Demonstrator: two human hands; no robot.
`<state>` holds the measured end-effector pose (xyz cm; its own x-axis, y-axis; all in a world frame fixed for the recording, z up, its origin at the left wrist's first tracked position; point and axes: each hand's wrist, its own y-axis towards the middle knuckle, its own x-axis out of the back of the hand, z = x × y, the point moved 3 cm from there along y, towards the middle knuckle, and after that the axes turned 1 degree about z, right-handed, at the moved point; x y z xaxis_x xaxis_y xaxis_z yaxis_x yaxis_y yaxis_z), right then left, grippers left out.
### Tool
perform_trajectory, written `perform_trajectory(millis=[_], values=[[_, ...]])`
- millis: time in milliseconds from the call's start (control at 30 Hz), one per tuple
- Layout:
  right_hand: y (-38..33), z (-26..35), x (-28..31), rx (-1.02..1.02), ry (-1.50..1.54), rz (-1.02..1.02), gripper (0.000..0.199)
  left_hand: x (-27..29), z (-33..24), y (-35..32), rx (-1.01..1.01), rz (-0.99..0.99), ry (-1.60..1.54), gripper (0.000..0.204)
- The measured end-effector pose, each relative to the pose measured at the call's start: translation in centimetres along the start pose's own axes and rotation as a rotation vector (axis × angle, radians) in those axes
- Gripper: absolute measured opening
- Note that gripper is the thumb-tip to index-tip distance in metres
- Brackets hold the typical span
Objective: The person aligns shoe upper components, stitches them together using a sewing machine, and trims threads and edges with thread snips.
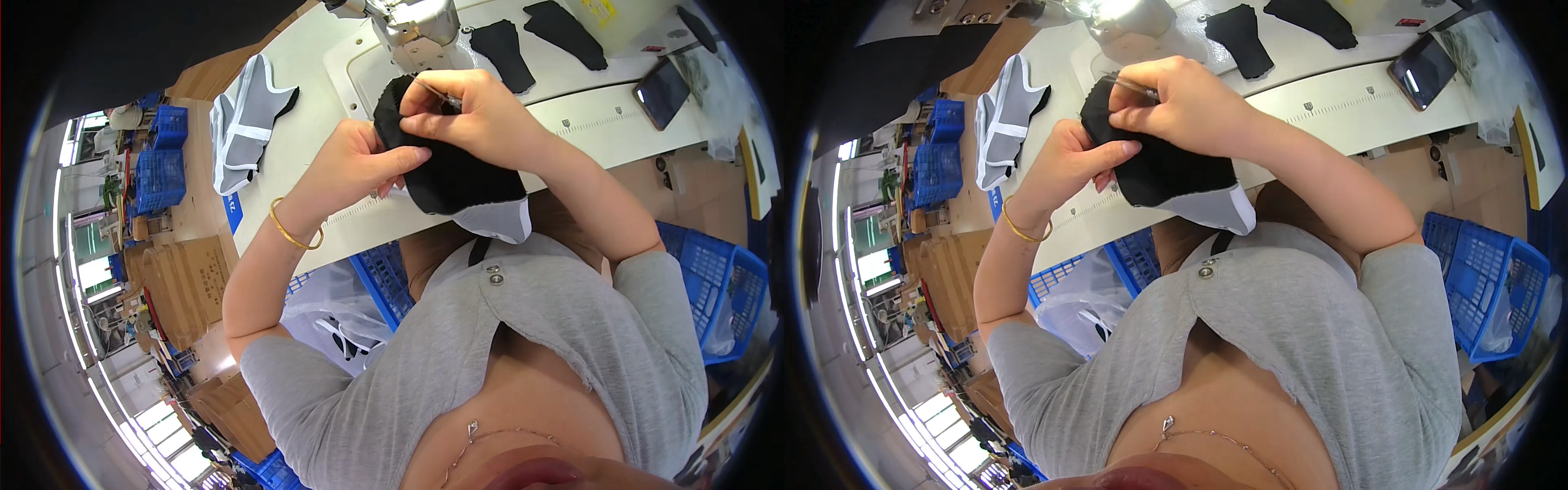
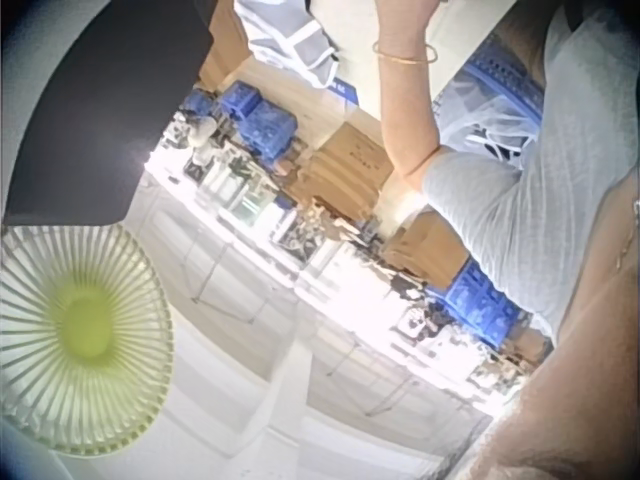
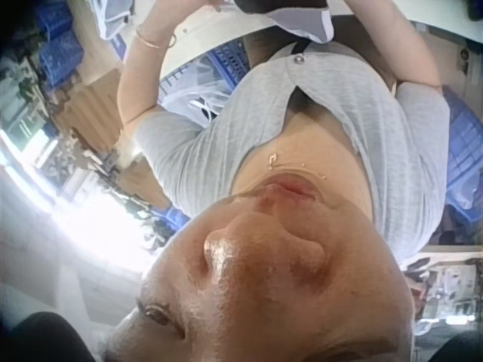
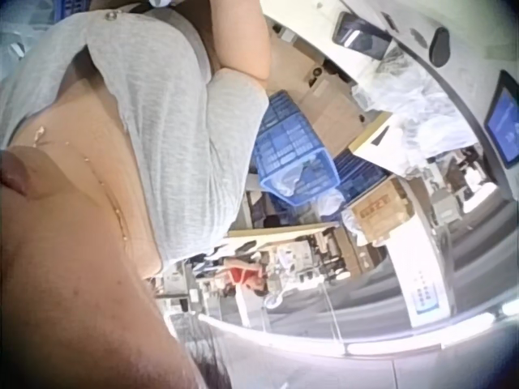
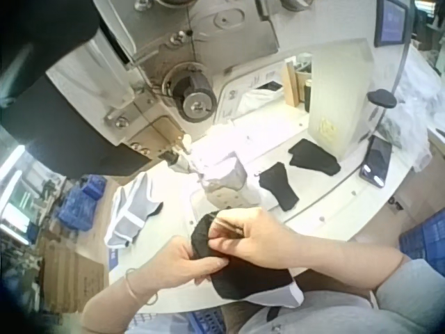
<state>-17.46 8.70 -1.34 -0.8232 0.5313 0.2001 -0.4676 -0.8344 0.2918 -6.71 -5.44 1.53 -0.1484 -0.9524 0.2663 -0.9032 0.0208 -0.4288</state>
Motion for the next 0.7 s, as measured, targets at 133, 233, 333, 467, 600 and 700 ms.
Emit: perform_trajectory(millis=[133, 233, 333, 467, 600, 700], values=[[0.1, -0.7, 0.7, 0.050, 0.044, 0.003, 0.014, -0.2, -0.2, 0.4, -0.076, -0.159, 0.056, 0.014], [-0.2, -0.3, 1.4, -0.008, 0.059, 0.034, 0.014, 0.6, -3.2, 0.2, -0.785, -0.394, 0.234, 0.034], [-0.3, 0.5, 2.0, -0.037, 0.088, 0.101, 0.012, 2.0, -3.6, 0.5, -0.813, -0.270, 0.724, 0.032], [-0.4, 1.0, 2.3, -0.022, -0.001, 0.100, 0.012, 2.4, -2.4, 1.0, -0.766, -0.172, 0.683, 0.019], [-0.8, 1.0, 2.5, -0.026, -0.095, 0.062, 0.013, 1.7, -1.3, 1.4, -0.537, -0.098, 0.384, 0.012], [-1.0, 1.8, 2.9, -0.044, -0.149, 0.013, 0.014, 1.3, -0.7, 1.1, -0.494, -0.131, 0.263, 0.009]])
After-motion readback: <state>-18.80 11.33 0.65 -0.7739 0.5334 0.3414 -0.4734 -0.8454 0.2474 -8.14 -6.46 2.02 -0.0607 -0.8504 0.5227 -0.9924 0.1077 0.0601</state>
